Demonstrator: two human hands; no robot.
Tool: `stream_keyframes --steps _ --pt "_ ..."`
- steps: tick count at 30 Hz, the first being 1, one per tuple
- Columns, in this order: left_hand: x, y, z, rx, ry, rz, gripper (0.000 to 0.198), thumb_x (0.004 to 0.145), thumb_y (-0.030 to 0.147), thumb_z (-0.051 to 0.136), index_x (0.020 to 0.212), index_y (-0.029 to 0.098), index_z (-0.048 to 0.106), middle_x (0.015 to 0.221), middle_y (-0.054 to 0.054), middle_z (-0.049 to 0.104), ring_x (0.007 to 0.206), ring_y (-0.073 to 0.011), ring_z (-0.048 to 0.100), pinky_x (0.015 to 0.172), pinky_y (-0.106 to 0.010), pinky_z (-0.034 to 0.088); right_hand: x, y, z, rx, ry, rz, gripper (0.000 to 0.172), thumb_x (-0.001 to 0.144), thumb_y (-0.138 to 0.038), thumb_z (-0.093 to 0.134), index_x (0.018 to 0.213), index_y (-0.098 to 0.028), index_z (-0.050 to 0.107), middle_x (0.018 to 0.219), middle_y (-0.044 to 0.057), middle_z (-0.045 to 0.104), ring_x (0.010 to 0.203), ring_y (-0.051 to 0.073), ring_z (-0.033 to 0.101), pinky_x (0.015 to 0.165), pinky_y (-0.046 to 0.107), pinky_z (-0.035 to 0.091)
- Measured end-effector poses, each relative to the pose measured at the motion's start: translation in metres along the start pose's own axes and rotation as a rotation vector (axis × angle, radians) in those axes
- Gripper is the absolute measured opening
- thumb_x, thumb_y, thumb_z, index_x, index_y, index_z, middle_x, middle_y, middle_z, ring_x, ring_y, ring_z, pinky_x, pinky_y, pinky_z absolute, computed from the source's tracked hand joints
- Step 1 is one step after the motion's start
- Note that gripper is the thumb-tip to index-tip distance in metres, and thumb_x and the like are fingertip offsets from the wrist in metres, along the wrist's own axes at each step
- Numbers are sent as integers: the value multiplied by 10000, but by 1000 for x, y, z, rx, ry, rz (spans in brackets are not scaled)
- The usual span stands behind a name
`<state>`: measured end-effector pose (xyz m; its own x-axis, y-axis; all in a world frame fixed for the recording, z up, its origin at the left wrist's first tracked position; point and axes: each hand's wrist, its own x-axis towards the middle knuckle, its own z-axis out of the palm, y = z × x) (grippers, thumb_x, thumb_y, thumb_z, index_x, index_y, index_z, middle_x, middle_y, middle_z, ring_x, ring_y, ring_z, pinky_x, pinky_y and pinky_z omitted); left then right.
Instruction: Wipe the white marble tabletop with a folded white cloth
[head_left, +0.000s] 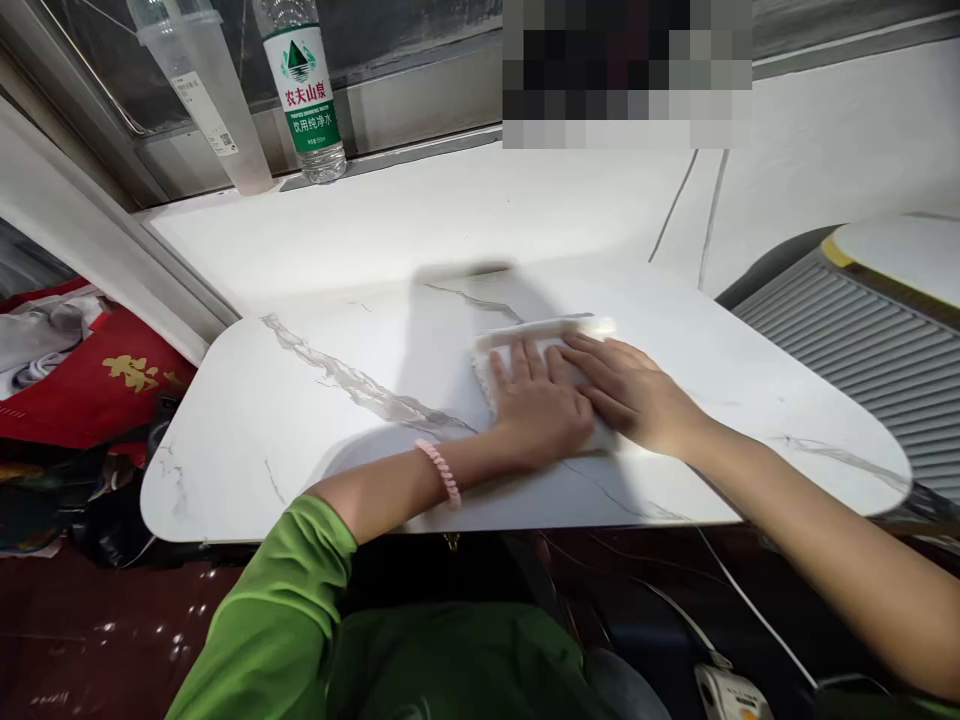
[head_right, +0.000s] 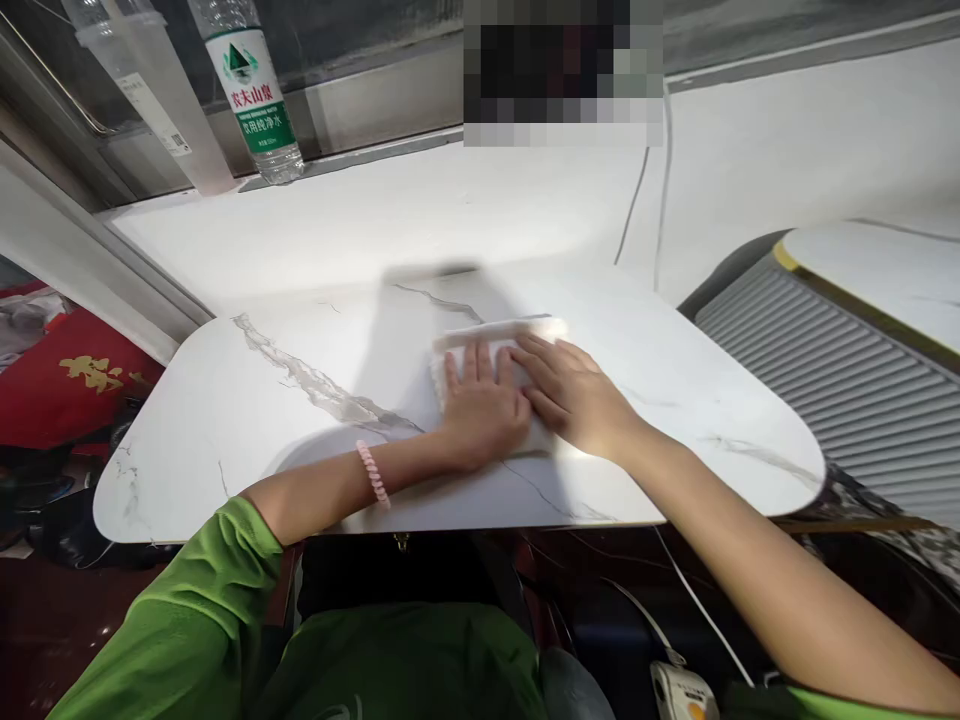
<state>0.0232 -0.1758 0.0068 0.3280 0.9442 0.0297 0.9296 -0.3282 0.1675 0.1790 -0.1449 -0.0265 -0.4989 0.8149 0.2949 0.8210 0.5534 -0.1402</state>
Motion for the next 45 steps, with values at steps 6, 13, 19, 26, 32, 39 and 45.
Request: stream_keyframes --steps 6,13,19,26,32,39,45 --pt "-10 84 7 21 -49 118 650 970 389 287 1501 15 274 1569 -196 278 1475 -360 152 1188 -560 130 -76 40 -35 -17 -88 185 497 924 -343 249 1290 -141 518 1462 156 478 1395 266 396 1180 489 304" --pt "24 109 21 31 0 180 613 931 388 386 1437 41 385 1525 -231 347 1438 -420 220 1153 -626 111 -78 71 -40 -1 -19 248 499 880 -268 271 1291 -165 536 1428 106 532 1363 230 444 1169 462 329" --pt "78 91 19 38 43 165 568 956 331 361 1431 21 367 1515 -268 339 1433 -396 249 1145 -594 150 -27 106 -29 -3 28 198 509 912 -267 260 1315 -128 537 1437 131 518 1372 240 425 1162 482 308" --pt "155 59 15 41 9 113 559 981 310 273 1457 22 327 1546 -236 298 1457 -366 210 1170 -560 124 52 137 -20 55 12 211 483 920 -283 298 1310 -120 532 1431 143 522 1350 279 440 1135 495 312" --pt "201 33 13 22 -1 79 567 973 298 234 1481 57 312 1548 -193 316 1462 -332 214 1185 -533 111 99 151 -12 79 44 143 454 939 -312 301 1274 -130 547 1296 157 612 1193 305 545 1049 468 384" --pt "225 21 15 32 19 77 570 970 302 225 1488 78 310 1544 -180 330 1460 -306 230 1192 -517 100 121 169 1 36 41 173 482 910 -290 298 1301 -140 538 1332 148 598 1239 313 525 1069 481 377" --pt "198 18 12 22 -17 85 583 981 328 215 1506 80 269 1583 -159 264 1487 -277 158 1202 -500 76 103 153 9 -33 53 195 523 895 -283 286 1359 -186 508 1438 108 521 1363 307 431 1120 535 336"
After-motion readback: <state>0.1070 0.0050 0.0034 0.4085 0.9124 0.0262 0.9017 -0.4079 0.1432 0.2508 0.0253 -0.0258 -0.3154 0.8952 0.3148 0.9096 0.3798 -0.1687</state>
